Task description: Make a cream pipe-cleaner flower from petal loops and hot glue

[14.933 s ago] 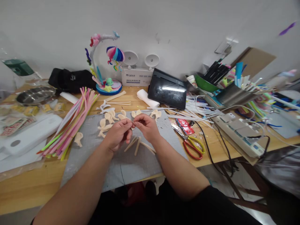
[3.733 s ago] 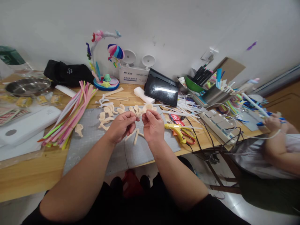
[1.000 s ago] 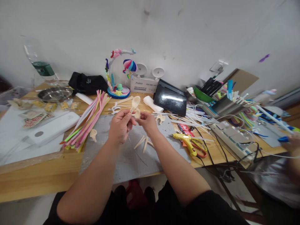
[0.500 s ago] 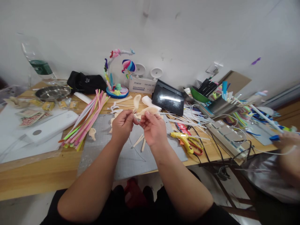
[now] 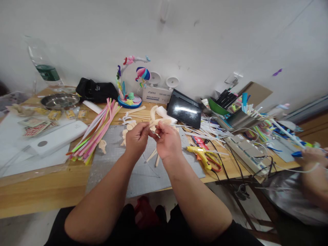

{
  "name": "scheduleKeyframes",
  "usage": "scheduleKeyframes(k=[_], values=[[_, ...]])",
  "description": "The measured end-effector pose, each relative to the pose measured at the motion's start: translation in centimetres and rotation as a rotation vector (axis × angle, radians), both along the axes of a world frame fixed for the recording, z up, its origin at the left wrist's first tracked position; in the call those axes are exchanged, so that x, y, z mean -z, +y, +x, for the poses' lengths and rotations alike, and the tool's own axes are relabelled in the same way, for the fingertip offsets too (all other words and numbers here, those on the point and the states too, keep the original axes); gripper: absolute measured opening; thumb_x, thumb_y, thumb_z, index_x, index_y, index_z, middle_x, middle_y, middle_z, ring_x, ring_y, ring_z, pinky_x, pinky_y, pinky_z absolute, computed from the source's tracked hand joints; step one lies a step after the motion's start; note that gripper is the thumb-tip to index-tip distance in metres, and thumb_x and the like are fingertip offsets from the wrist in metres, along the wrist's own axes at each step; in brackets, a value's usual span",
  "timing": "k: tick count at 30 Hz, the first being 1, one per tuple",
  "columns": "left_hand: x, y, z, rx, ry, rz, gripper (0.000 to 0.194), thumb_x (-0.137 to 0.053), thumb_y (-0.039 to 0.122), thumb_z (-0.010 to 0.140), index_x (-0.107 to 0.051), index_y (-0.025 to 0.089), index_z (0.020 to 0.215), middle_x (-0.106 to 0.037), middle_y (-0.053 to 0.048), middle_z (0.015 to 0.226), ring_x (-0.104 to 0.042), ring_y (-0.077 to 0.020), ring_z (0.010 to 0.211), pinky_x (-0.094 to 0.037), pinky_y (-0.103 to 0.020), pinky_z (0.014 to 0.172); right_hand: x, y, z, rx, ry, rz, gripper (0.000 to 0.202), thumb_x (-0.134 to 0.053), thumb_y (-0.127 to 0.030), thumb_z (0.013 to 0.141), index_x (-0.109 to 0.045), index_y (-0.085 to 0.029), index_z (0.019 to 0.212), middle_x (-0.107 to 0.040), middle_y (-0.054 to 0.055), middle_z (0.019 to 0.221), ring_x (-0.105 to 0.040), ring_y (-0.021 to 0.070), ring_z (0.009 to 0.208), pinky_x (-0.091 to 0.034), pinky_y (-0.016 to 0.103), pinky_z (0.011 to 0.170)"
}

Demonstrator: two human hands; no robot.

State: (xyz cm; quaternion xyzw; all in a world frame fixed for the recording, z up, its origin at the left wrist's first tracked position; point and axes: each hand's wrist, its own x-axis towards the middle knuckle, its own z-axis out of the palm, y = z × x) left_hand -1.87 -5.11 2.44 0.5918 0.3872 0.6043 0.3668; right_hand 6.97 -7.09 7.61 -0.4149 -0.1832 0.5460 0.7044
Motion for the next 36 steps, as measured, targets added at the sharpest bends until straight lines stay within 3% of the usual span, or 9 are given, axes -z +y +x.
scheduleKeyframes(k=[7,15,28,36], values=[[0.05,0.11,-0.07,0.020,0.013,-0.008,0.017,-0.052,0.031,0.082,-0.062,0.020,0.091,-0.063,0.001,0.061,-0.047,-0.0102,0.046,-0.037,-0.022,0.048,-0.02,0.07,0.04,0.010,0.070,-0.032,0.009,-0.064,-0.016,0.062,-0.055,-0.018,0.063,-0.056,-0.007,0.057,-0.046,0.0061,0.050,-0.045,0.023,0.055],[-0.17,0.15,0.04,0.085,-0.053,-0.024,0.013,-0.052,0.026,0.082,-0.062,0.019,0.087,-0.046,0.006,0.044,-0.042,-0.0084,0.038,-0.034,-0.021,0.042,-0.03,0.11,0.16,-0.020,0.121,0.005,0.008,-0.059,-0.013,0.064,-0.053,-0.017,0.060,-0.056,-0.005,0.054,-0.051,0.0076,0.050,-0.049,0.025,0.056],[-0.30,0.02,0.12,0.178,-0.080,0.014,0.017,-0.051,0.032,0.084,-0.059,0.017,0.085,-0.063,0.001,0.058,-0.042,-0.0068,0.038,-0.036,-0.020,0.040,0.19,0.20,0.42,-0.047,0.142,0.080,0.009,-0.061,-0.012,0.065,-0.054,-0.017,0.061,-0.057,-0.006,0.054,-0.049,0.0070,0.050,-0.042,0.022,0.050],[-0.57,0.11,0.46,0.258,-0.286,-0.137,0.016,-0.059,0.032,0.077,-0.058,0.016,0.075,-0.061,0.001,0.052,-0.036,-0.0045,0.032,-0.025,-0.017,0.033,0.90,0.50,0.51,-0.059,0.188,0.124,0.010,-0.062,-0.011,0.064,-0.055,-0.016,0.059,-0.054,-0.007,0.051,-0.046,0.0054,0.049,-0.038,0.018,0.047]])
